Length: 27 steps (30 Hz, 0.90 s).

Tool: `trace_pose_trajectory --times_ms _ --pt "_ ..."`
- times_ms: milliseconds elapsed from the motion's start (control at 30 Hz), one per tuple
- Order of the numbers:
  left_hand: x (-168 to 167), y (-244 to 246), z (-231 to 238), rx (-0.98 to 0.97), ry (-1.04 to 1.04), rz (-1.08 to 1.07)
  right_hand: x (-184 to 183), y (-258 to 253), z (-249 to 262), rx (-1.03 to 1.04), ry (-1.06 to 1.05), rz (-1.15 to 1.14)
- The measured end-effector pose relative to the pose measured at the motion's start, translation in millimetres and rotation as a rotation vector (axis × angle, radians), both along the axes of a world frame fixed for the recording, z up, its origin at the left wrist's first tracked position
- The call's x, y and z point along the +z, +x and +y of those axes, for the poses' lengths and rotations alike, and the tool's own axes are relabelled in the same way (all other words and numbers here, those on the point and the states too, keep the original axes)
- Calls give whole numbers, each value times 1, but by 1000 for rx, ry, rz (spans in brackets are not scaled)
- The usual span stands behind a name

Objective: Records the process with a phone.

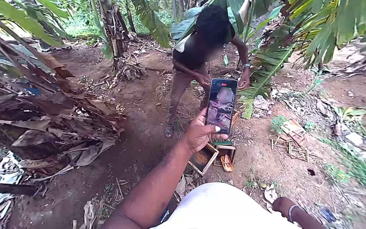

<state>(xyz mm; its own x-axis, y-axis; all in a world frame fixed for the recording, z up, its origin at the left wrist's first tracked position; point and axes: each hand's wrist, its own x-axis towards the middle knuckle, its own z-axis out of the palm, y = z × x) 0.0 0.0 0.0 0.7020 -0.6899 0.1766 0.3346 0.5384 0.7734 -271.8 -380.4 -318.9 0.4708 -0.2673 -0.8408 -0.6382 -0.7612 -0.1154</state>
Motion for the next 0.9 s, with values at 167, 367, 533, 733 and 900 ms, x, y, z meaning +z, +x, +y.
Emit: trace_pose_trajectory --times_ms 167,367,533,733,900 --pt "-1 -3 -33 -13 -37 19 7 10 -19 -55 19 -41" --pt "-2 -3 -59 -20 -49 52 -13 -10 -40 -76 46 -36" --pt "-4 -2 -72 -23 -64 77 -1 -25 -43 -5 33 38" --pt "1 -12 -78 -10 23 33 2 -36 -47 -11 25 67" --pt "-3 -12 -83 -51 -8 57 0 -34 -46 5 31 48"
